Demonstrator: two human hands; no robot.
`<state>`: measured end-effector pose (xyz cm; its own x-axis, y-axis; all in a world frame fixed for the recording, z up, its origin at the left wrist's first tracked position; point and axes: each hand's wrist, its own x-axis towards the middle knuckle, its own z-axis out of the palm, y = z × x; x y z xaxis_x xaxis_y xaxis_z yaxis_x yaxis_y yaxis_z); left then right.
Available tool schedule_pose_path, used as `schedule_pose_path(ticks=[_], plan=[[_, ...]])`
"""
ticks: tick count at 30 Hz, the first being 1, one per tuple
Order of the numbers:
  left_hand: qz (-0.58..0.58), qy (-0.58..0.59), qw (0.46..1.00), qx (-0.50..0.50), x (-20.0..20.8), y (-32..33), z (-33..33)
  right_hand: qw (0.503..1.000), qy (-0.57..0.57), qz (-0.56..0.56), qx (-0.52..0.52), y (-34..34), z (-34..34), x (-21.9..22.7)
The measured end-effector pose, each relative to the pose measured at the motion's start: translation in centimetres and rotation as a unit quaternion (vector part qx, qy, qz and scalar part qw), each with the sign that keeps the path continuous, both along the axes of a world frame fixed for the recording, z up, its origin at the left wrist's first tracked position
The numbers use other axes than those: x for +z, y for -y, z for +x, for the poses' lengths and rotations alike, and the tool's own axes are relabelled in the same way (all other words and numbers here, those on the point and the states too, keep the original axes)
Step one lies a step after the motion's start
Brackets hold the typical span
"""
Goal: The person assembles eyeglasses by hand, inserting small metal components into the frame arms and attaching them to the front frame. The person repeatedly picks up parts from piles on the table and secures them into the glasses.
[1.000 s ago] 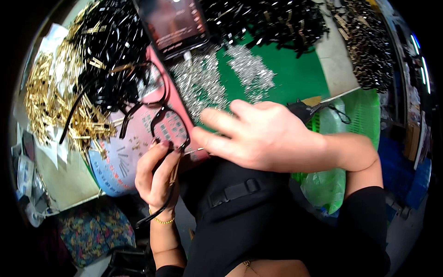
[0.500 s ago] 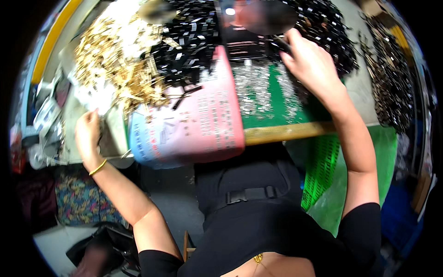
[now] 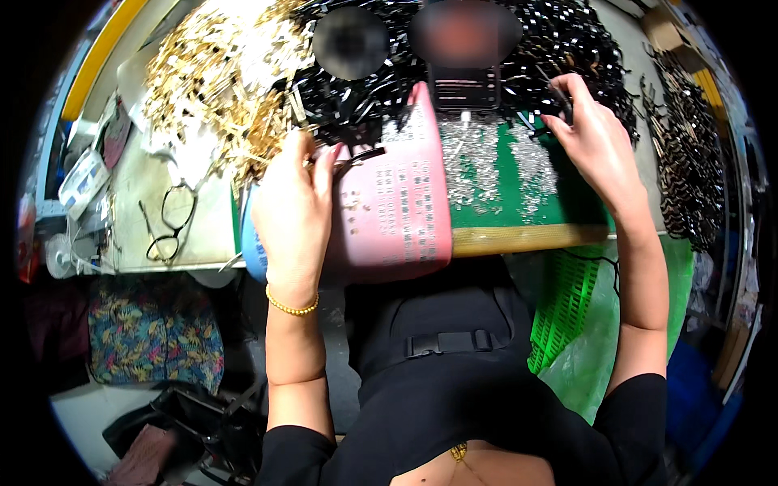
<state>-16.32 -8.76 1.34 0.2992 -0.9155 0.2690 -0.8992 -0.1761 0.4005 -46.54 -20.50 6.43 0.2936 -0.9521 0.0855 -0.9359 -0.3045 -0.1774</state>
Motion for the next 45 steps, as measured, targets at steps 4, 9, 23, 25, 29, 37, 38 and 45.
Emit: schedule_pose_path(ticks=[4,9,23,25,29,37,38,45], plan=[[-0.022,-0.028,0.998,0.059,-1.6,-0.2,0.1,0.984,0.174,0.036,0.004,-2.3,-2.8,1.6],[-0.08,-0.307,0.946,0.07,-0.8,-1.9,0.2,0.921,0.368,0.124,-0.02,-4.8,-6.3,1.6],[0.201,-0.713,0.652,-0.162,1.0,-4.9,-12.8,0.727,0.622,0.29,-0.029,-10.2,-2.4,-0.8],[0.207,-0.715,0.649,-0.157,0.6,-5.1,-12.9,0.726,0.595,0.344,-0.027,-10.0,-2.2,-1.2],[0.16,-0.693,0.679,-0.18,-0.4,-5.3,-13.2,0.728,0.607,0.318,-0.032,-9.8,-1.6,-1.4],[0.005,-0.35,0.899,-0.265,-1.2,-5.4,-12.3,0.763,0.572,0.301,0.027,-10.8,-1.0,-0.6],[0.037,-0.358,0.889,-0.281,-1.1,-5.4,-12.2,0.753,0.585,0.3,0.015,-10.8,-1.2,-0.6],[0.125,-0.635,0.715,-0.265,-0.6,-5.5,-13.5,0.715,0.631,0.301,-0.001,-11.3,-2.0,-1.3]])
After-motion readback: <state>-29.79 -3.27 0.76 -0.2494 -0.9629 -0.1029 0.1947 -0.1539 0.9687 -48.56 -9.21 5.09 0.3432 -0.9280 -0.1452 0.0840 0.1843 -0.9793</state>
